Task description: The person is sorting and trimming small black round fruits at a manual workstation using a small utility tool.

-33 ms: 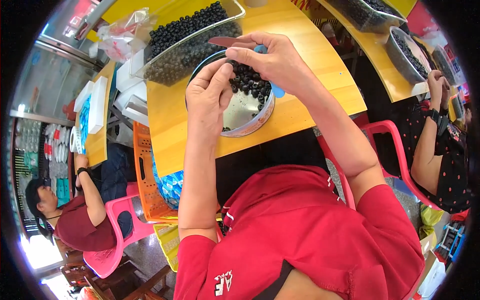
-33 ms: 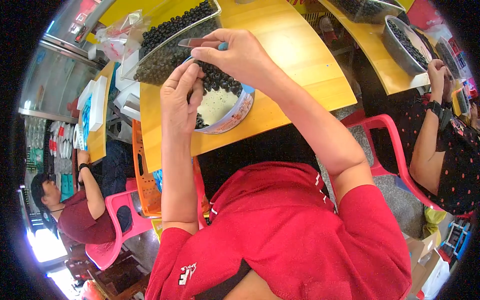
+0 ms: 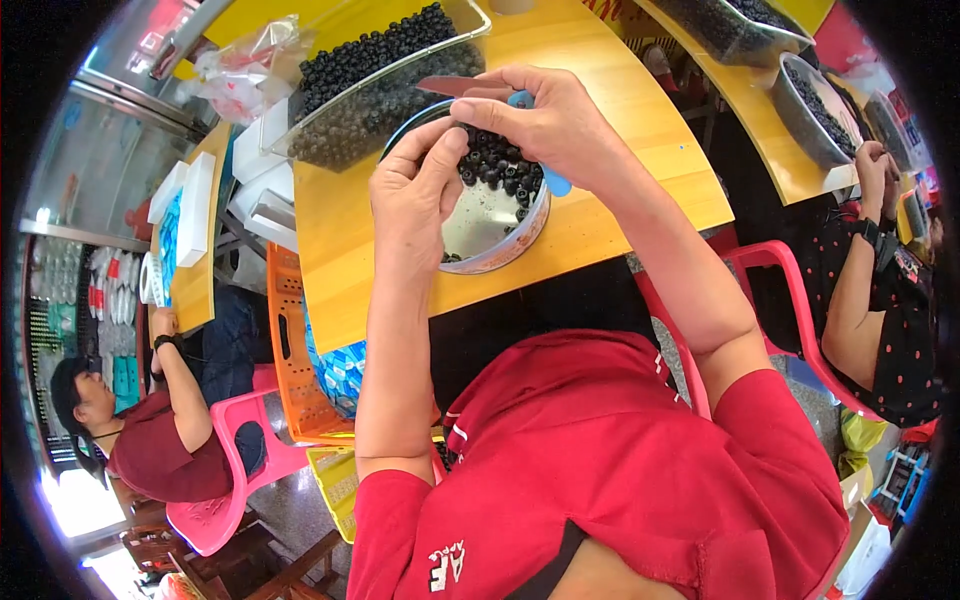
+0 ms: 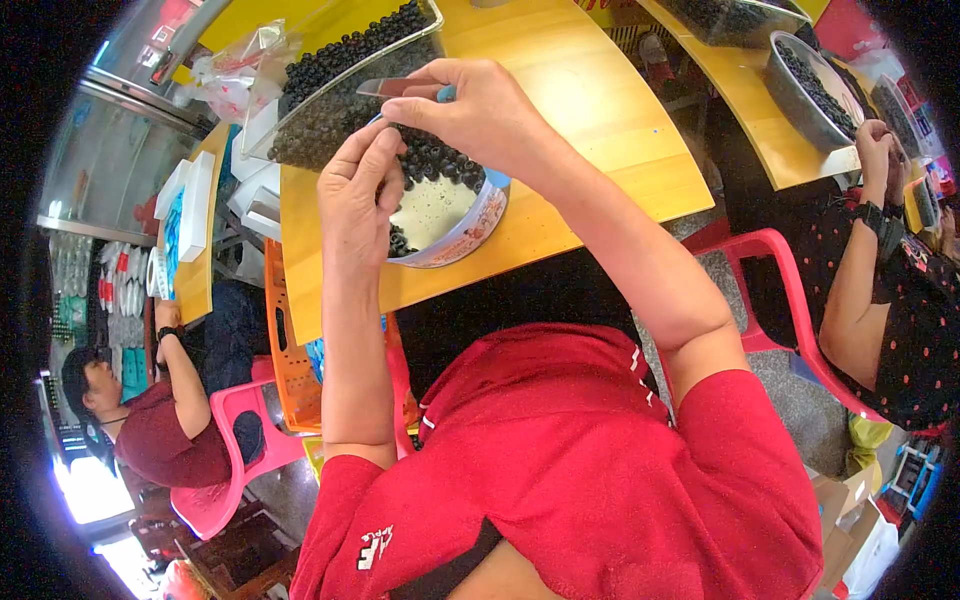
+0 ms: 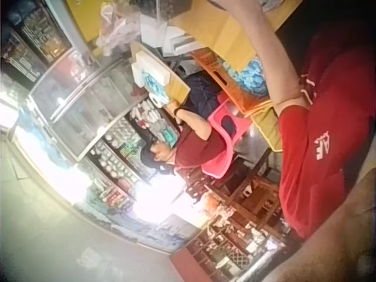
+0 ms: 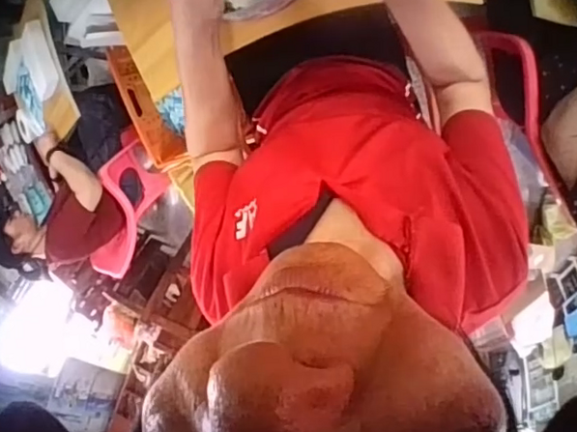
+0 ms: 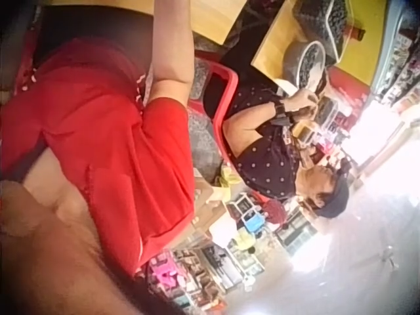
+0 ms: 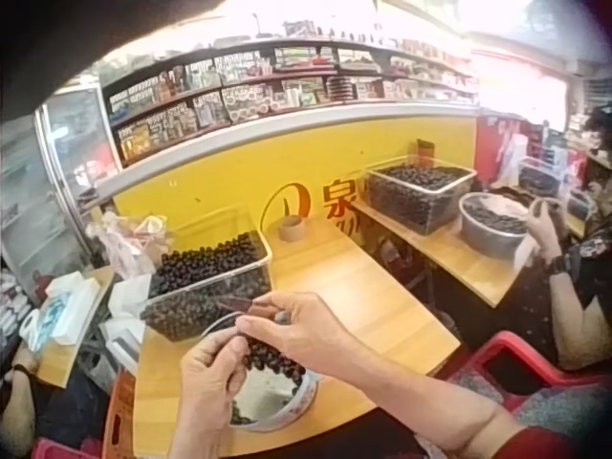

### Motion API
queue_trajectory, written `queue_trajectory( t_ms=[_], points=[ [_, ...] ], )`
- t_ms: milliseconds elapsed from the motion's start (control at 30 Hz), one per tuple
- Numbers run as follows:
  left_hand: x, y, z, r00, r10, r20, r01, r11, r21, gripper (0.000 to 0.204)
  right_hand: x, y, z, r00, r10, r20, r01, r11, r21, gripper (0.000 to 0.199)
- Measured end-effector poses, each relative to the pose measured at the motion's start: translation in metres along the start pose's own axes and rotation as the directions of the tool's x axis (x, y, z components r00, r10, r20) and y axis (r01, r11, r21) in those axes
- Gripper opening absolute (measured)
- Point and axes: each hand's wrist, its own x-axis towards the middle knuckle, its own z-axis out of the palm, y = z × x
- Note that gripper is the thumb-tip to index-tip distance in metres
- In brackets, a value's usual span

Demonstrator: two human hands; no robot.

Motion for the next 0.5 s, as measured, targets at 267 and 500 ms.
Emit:
queue_trajectory(
  t_ms=[267, 500],
  points=[
    [-0.001, 0.002, -0.001, 0.918, 0.374, 0.132, -0.385, 0.760, 0.524, 0.019, -0.007, -0.005, 0.007, 0.969, 0.244, 0.043, -0.247, 0.929, 0.275, 0.029],
    [-0.008, -0.002, 0.001, 0.980, 0.201, 0.015, -0.196, 0.935, 0.295, 0.017, -0.016, -0.014, 0.011, 0.957, 0.276, 0.086, -0.284, 0.850, 0.444, 0.031]
  ],
)
